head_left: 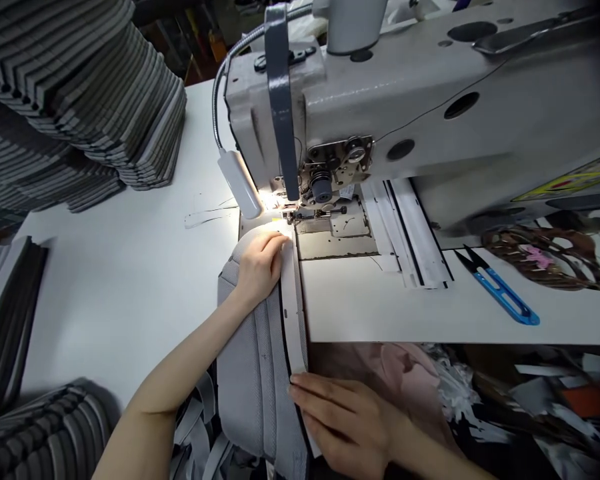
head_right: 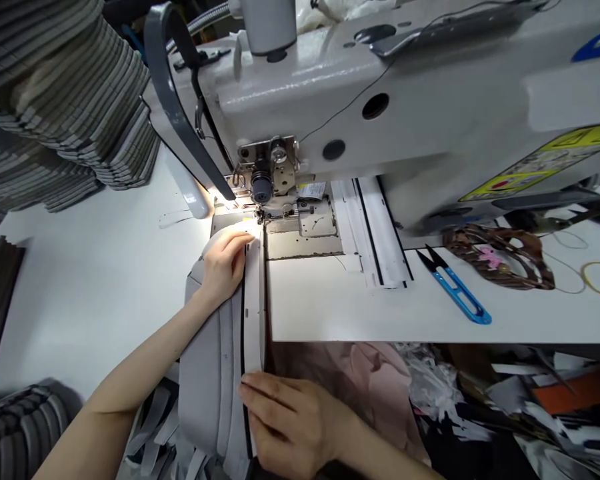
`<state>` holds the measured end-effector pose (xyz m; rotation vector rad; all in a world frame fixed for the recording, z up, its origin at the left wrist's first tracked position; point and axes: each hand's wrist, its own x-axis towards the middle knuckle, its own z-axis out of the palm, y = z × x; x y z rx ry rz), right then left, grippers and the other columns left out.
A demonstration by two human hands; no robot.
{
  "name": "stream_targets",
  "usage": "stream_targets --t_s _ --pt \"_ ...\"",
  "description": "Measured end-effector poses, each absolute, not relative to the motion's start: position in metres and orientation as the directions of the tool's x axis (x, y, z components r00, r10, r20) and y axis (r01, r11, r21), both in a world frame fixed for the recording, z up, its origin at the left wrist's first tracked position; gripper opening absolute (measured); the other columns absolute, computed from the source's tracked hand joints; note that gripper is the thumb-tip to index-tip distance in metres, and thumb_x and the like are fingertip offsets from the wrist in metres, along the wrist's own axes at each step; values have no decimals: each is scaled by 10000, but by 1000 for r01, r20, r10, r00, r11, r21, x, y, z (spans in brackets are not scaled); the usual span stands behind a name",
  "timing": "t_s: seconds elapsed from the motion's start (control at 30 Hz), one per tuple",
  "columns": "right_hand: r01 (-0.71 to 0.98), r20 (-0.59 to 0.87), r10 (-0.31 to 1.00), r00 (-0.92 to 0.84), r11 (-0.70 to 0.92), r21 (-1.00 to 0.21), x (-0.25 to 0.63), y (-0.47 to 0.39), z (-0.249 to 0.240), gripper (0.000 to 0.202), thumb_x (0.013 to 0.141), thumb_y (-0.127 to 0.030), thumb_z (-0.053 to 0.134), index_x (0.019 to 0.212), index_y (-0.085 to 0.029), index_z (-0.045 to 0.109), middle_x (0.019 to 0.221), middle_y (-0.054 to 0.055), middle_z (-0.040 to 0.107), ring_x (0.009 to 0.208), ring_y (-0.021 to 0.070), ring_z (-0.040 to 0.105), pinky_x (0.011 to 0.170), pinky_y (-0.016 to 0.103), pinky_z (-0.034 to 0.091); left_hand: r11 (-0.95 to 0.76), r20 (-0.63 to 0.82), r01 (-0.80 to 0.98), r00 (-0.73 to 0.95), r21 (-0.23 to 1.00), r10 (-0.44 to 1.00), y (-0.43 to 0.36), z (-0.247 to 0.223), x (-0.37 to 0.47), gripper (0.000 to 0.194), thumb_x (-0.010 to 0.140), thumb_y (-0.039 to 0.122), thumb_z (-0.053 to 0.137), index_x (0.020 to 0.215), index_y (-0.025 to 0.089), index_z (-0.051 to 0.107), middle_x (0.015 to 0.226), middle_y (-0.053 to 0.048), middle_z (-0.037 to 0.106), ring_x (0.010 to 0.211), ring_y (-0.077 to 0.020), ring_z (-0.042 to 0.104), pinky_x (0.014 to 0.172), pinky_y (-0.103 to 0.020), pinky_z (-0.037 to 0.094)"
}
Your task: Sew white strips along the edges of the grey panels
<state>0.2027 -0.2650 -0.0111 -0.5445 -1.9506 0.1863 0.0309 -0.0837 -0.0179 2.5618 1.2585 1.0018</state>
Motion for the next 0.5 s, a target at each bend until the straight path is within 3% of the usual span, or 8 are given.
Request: stream_targets --t_s 0.2,0.43,0.5 --pt "279 661 523 -538 851 -445 207 -268 -12 193 852 -65 550 836 -171 711 1013 96 784 999 221 742 991 366 586 -707 503 603 510 369 697 -85 -19 32 290 906 112 490 1124 182 668 1156 -82 727 1068 -232 660 953 -437 558" --pt "274 632 606 -483 790 -548 212 -269 -10 195 890 -77 516 931 -153 691 1017 74 777 1032 200 715 1001 353 588 -682 470 653 513 331 718 -86 -18 36 276 941 160 501 1157 191 669 1180 -82 726 1060 -232 639 948 -434 550" --pt "363 562 708 -427 704 -611 211 -271 -10 163 879 -82 536 904 -184 660 930 53 761 914 186 713 874 333 624 -678 462 666 517 312 720 -86 -18 37 270 946 156 485 1137 189 672 1183 -75 728 1037 -231 636 926 -426 547"
